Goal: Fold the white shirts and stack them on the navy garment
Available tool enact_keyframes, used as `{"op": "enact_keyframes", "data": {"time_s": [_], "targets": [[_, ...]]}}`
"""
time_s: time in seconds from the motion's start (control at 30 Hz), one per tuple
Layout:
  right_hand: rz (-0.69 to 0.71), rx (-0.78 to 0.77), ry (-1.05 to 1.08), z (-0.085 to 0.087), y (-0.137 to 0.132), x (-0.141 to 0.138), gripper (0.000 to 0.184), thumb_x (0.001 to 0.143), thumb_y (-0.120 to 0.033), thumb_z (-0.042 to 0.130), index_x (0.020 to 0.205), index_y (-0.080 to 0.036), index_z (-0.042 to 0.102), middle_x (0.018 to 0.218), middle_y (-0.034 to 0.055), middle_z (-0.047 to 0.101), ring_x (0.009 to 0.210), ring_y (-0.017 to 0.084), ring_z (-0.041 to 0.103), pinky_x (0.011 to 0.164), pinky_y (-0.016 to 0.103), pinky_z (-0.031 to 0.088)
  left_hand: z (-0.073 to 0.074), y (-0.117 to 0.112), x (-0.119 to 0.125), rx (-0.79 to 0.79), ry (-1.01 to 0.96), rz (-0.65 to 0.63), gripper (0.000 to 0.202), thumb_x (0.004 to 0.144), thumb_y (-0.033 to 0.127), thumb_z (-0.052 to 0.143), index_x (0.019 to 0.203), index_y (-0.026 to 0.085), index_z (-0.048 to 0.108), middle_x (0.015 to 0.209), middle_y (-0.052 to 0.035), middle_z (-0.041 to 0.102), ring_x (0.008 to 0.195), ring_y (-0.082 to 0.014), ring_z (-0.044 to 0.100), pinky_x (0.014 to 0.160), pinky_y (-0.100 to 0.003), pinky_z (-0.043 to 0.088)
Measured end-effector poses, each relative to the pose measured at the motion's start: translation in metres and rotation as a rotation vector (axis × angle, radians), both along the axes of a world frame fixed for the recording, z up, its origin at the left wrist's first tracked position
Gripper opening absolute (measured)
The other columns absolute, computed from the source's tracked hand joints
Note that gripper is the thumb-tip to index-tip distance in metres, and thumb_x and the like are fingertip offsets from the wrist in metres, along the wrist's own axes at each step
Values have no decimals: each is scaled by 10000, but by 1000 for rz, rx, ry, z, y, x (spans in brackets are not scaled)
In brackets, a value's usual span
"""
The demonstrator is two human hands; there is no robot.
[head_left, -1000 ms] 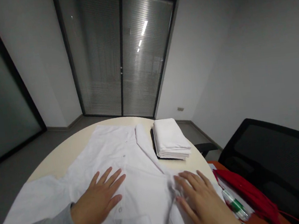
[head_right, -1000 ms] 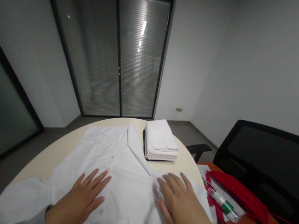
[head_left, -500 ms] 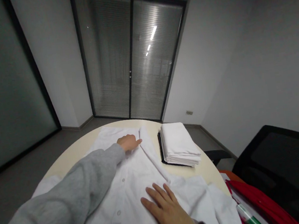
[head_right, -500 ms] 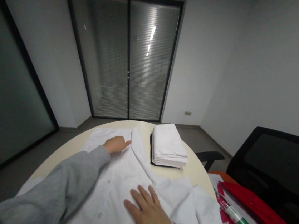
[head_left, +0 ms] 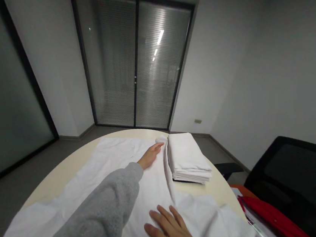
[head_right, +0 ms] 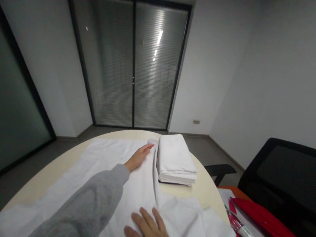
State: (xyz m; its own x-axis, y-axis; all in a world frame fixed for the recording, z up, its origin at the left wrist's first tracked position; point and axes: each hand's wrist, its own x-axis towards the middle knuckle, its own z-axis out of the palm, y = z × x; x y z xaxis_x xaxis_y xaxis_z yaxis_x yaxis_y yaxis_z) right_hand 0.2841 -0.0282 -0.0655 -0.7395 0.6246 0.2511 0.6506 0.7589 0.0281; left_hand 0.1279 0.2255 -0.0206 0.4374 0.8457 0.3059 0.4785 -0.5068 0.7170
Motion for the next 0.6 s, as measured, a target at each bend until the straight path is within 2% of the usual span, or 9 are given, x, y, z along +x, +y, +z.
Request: {"op": "enact_keyframes", "data": {"time_s": [0.07,0.17,0.27,0.37,0.43,0.5,0.6], "targets": [[11,24,-17,2,-1,1,448,1044,-523,522,1462,-361,525,1485,59,623,1361,306,578,1131,494,470,-9,-1,0,39,90,-6,497,1045,317,405,1514,198,518,1588,-111,518,1468,-239,458,1239,-442,308],[-30,-42,-19,16,-6,0,475,1006,-557,579,1432,-348,560,1520,82,589,1379,336,560,1130,545,463,-19,-1,0,77,239,-2,494,1001,400,517,1452,210,582,1605,-119,493,1522,-329,364,1276,-574,139],[-178,-134,17,36,-16,2,511,951,-519,656,1425,-347,571,1582,77,521,1441,361,490,1183,634,374,-23,0,-3,105,344,4,513,1025,478,464,1475,248,558,1634,-99,456,1547,-334,317,1270,-601,103],[-333,-93,20,45,-28,17,543,931,-418,670,1457,-353,547,1597,77,498,1442,394,485,1159,716,358,-23,6,-8,131,410,5,534,1042,512,411,1506,273,525,1656,-86,423,1558,-326,296,1268,-591,115],[-409,-13,4,38,-37,34,615,933,-411,659,1519,-335,490,1591,98,497,1411,406,522,1120,706,417,-22,10,-11,145,439,3,537,1044,518,397,1512,283,518,1662,-81,414,1558,-322,297,1266,-582,131],[-458,83,-5,25,-49,56,658,952,-437,633,1567,-308,438,1564,118,526,1365,391,575,1085,645,486,-22,13,-14,156,455,-1,532,1042,519,403,1510,294,521,1660,-72,418,1554,-314,309,1266,-567,146],[-503,214,3,7,-72,89,614,964,-484,622,1531,-284,495,1470,118,625,1257,369,666,1011,565,569,-23,15,-15,168,459,-1,522,1037,510,419,1501,297,533,1651,-62,435,1545,-302,330,1267,-546,162]]}}
